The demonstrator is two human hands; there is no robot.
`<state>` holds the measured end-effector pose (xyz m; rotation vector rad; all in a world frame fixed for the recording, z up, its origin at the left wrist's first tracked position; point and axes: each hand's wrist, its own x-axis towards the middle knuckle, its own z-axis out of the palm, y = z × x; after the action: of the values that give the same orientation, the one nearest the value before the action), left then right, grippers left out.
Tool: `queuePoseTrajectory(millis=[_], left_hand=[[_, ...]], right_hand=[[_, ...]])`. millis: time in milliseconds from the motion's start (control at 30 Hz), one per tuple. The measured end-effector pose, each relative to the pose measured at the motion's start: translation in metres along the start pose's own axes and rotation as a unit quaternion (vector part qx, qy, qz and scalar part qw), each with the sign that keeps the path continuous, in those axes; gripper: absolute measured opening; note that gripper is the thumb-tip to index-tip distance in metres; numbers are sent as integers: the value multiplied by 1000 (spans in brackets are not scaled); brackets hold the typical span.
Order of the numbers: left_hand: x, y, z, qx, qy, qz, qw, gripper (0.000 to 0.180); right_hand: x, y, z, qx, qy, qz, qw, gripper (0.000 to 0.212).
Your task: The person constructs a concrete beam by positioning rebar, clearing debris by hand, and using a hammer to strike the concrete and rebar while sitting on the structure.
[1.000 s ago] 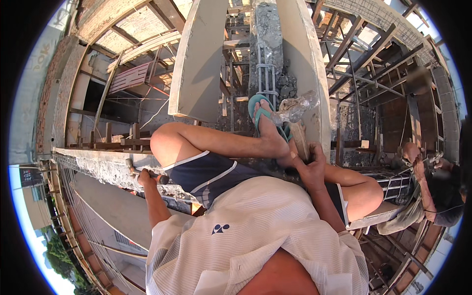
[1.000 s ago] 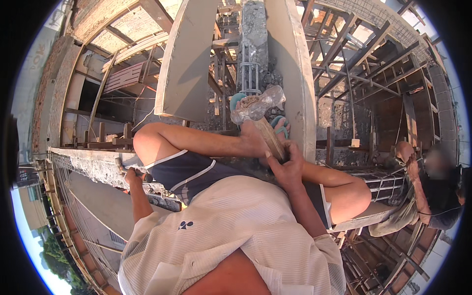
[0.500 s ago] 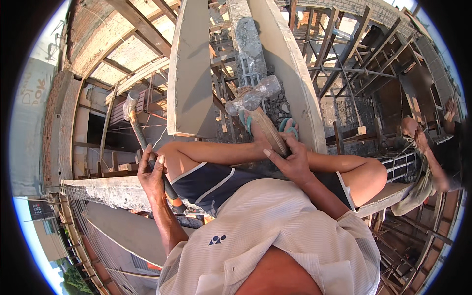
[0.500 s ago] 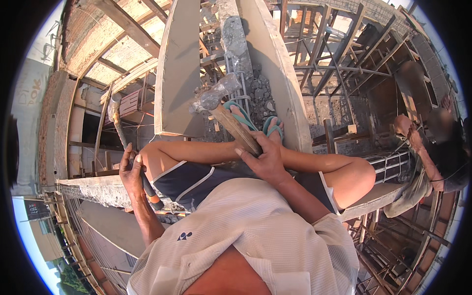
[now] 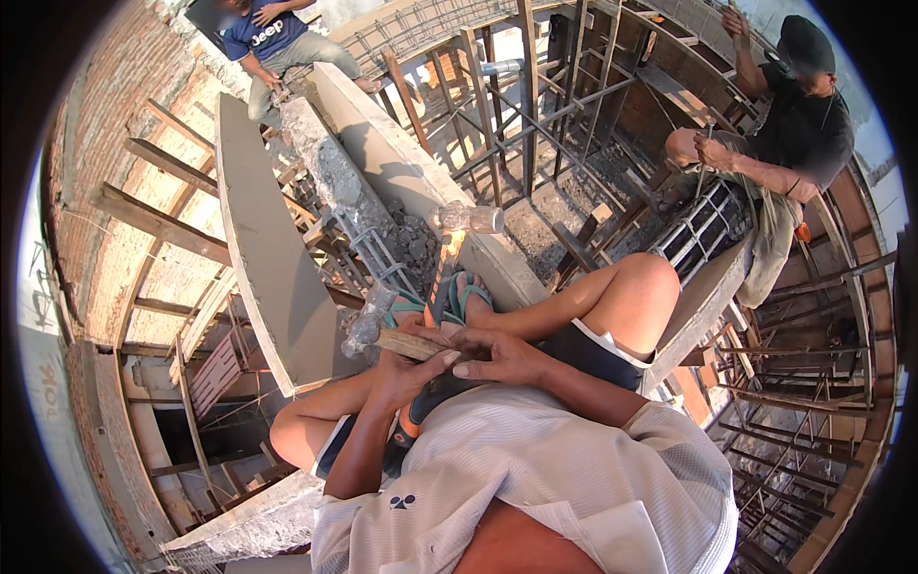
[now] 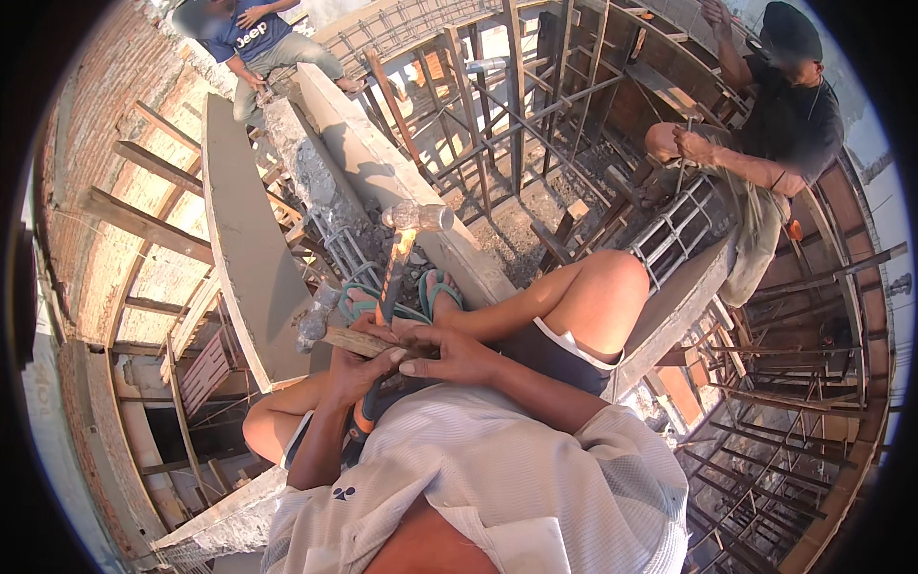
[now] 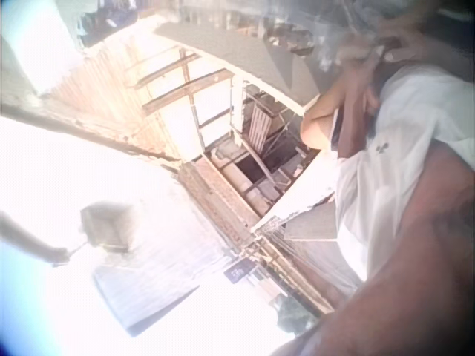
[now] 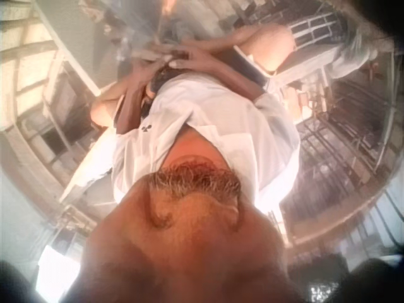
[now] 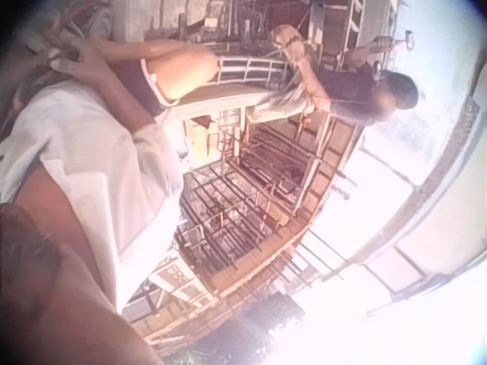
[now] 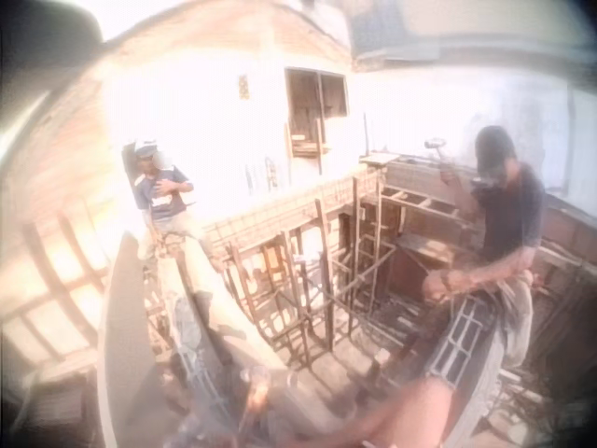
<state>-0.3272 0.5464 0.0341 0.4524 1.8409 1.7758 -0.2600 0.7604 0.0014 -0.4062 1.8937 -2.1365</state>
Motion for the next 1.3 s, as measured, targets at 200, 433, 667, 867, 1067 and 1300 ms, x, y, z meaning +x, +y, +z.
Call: queuePoseTrajectory(millis=[200,433,667,867,1067,1300], left_hand=[[5,13,15,71,-55,39,995,23],[4,31,24,165,-110,30,980,23],[7,43,25,134,-59,133,980,15],[18,66,-48,91,182,242,949,16],[73,72,-95,271,339,235,870,10],[84,24,-115,399,299,224,837,19]], right_hand=[[7,23,-23,408,-90,-4,908,62],[38,-1,-23,508,72,40,857,40],[27,6,-27,343,265,-119,894,26],[-2,-30,-77,-23,479,-61,876,32],[-1,-55,-33,-135,444,-27,885,29],[-6,-40,-34,-112,198,41,973,20]])
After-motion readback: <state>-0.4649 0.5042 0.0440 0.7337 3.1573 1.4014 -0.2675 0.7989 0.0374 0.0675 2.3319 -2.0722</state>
